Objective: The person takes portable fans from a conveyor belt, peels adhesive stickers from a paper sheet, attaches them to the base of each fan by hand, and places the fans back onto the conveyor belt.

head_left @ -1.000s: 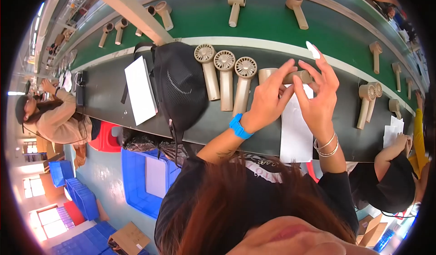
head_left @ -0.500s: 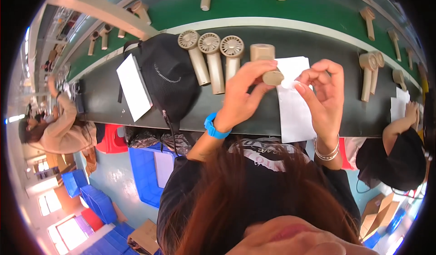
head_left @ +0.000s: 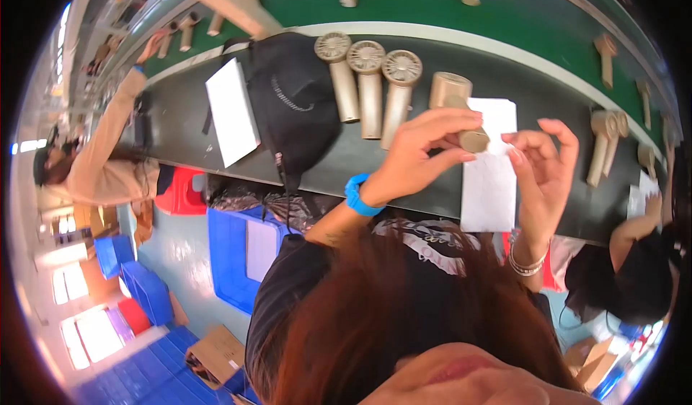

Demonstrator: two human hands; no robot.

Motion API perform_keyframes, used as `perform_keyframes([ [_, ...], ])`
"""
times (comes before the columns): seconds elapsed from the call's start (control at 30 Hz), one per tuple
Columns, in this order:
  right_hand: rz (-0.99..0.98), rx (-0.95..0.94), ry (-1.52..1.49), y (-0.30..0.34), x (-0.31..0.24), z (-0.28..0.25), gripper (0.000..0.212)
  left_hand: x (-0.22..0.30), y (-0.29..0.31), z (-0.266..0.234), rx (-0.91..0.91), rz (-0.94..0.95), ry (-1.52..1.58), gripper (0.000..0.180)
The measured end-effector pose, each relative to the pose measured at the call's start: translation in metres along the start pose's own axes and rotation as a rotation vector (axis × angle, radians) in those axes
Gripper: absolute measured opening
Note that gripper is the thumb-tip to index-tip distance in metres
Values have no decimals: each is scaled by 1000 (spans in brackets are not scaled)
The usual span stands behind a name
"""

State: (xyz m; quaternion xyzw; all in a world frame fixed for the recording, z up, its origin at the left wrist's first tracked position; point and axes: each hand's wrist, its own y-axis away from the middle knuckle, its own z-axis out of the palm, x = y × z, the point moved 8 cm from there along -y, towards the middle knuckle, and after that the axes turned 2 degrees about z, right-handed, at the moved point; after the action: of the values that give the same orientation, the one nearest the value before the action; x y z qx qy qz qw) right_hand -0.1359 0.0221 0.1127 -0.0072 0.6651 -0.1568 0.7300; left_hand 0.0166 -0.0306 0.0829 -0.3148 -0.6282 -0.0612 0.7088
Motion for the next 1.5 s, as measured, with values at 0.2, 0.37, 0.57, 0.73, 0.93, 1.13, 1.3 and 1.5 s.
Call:
perform_keyframes([
  [0.2, -17, -55, 92, -3, -1, 4, 48, -8, -1, 2, -52, -36, 164, 49],
  [0.37, 17, -40, 145, -1, 6, 1, 46, -12, -1, 8, -77, -68, 197, 47],
  [0.57, 21, -45, 150, 1, 5, 3, 46, -8, -2, 9, -95, -75, 126, 42],
  [0.73, 17, -35, 167, 0, 5, 3, 46, -7, -3, 9, -87, -66, 122, 40],
  [0.93, 15, -23, 168, 0, 5, 2, 45, -10, -4, 10, -72, -57, 135, 40],
  [1.13, 16, -9, 140, 0, 6, 1, 44, -12, -4, 11, -53, -56, 151, 38],
  [1.3, 16, -5, 112, 0, 7, 1, 44, -11, -4, 10, -56, -63, 152, 38],
  [1.5, 21, 2, 66, 0, 7, 0, 44, -12, -3, 11, -60, -78, 177, 40],
])
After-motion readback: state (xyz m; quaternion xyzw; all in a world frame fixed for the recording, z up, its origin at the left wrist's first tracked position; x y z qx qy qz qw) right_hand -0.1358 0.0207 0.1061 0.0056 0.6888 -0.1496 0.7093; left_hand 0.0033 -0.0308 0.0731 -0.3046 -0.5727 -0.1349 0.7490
